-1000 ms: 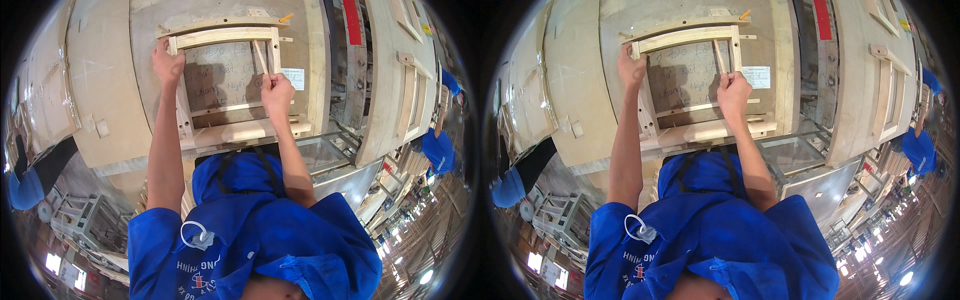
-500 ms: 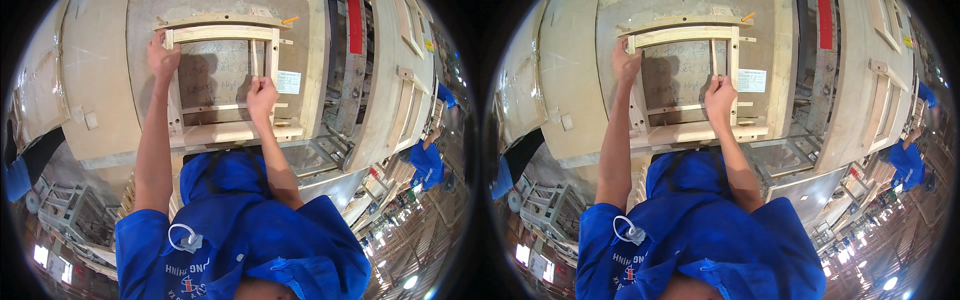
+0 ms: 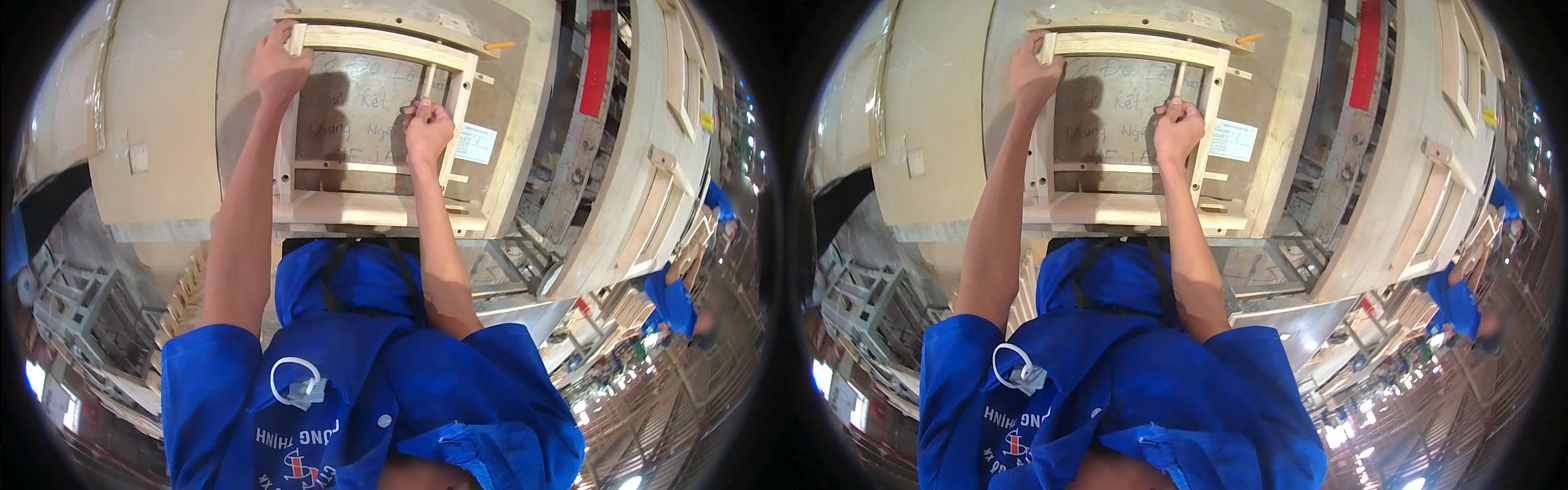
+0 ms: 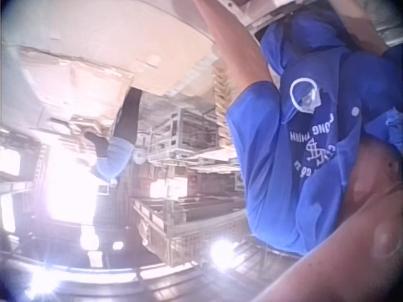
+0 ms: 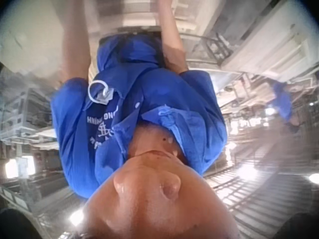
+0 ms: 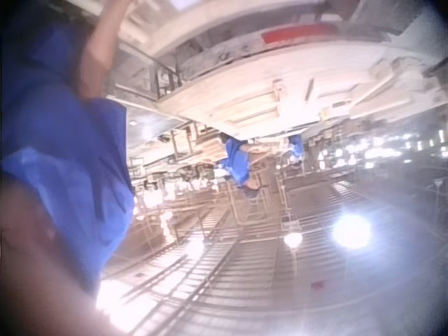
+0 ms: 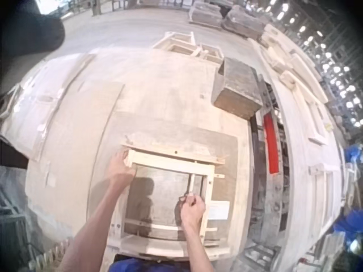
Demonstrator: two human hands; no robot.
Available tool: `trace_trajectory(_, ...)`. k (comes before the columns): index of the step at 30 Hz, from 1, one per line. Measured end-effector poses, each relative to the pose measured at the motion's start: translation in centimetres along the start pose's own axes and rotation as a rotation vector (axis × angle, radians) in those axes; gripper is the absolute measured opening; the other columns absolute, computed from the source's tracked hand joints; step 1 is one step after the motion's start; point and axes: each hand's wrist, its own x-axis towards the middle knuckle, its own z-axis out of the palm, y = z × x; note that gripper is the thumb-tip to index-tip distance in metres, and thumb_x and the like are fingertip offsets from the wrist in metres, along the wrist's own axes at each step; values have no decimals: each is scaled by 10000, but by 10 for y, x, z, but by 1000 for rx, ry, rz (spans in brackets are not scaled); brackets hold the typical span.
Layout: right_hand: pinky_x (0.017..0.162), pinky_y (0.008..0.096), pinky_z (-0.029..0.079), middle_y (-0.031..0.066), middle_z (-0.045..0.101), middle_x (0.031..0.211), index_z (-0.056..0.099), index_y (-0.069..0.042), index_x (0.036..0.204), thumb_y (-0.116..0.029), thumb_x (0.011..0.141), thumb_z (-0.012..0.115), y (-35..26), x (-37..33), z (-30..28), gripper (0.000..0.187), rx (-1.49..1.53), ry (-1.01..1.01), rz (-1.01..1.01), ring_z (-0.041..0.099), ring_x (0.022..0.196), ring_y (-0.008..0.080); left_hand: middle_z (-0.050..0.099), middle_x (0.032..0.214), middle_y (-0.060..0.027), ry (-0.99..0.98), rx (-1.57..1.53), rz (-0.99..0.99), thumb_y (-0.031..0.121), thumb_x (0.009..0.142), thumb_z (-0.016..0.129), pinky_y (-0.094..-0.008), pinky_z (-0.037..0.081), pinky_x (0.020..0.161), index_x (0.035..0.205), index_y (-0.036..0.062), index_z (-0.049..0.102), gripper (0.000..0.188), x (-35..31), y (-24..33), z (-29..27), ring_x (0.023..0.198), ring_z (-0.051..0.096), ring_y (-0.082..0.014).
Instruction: The person assembles wooden chair frames by hand in a workshop. They repeatedly pick up frame components, align them on a workbench, insert dowels into pre-drilled holes, and place completed frames aside. The process is repeated multiple times with consistent handling of the same frame parts.
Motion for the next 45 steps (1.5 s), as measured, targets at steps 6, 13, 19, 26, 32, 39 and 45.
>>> trace_trajectory(6, 447, 303, 442, 113, 609, 595, 548, 30, 763, -110, 858, 680, 14, 1, 3, 214, -24, 105, -142, 564, 463, 153, 672, 1100, -63, 37, -48, 49, 189, 708, 682, -404, 469, 924, 1195, 134, 582, 500, 0, 2, -1, 1086, 563, -290)
trace_trajectory(13, 446, 311, 445, 66, 564, 550, 529, -7, 743, -115, 881, 658, -4, -64, -58, 217, -52, -257, -14, 564, 455, 153, 659, 1081, -109, 42, -46, -30, 158, 728, 683, -432, 464, 919, 1159, 114, 595, 442, -3, 5, 0, 1063, 568, -327)
trace_trajectory(19, 524, 331, 468, 154, 624, 614, 598, 41, 743, -127, 851, 679, -85, 10, -44, 215, -427, -174, -649, 615, 541, 242, 611, 1127, -145, 185, -152, 163, 104, 695, 693, -418, 436, 939, 1165, 49, 556, 493, -7, 19, -15, 1096, 537, -335)
trace_trajectory(26, 689, 485, 523, 276, 636, 769, 657, 26, 746, -54, 782, 564, -150, 18, -26, 127, -979, -213, -927, 653, 769, 413, 623, 1115, -145, -457, -280, 325, 303, 790, 681, -399, 470, 924, 1173, 59, 567, 468, -127, 76, -68, 1052, 597, -313)
trace_trajectory(32, 609, 384, 535, 104, 701, 783, 715, -105, 774, -102, 770, 607, -210, 55, 44, 108, -1476, -136, -1236, 695, 775, 272, 657, 1078, -222, -1224, 274, 404, 525, 629, 765, -440, 516, 867, 1094, 5, 641, 709, -192, 81, -38, 984, 641, -377)
trace_trajectory(39, 939, 458, 405, 60, 692, 952, 707, -117, 928, -167, 817, 611, -230, -7, 34, 155, -1403, -208, -1524, 594, 1049, 250, 662, 1062, -224, -1222, 374, 252, 362, 684, 702, -446, 530, 859, 1068, -13, 637, 541, -207, 92, -43, 994, 650, -367)
trace_trajectory(45, 938, 390, 432, 101, 670, 1060, 687, -64, 1007, -162, 785, 740, -298, -35, -134, 249, -597, 46, -1740, 602, 1021, 283, 664, 1032, -217, -906, 269, 265, 283, 694, 687, -451, 524, 858, 1075, 0, 599, 483, -229, 122, -84, 969, 650, -375)
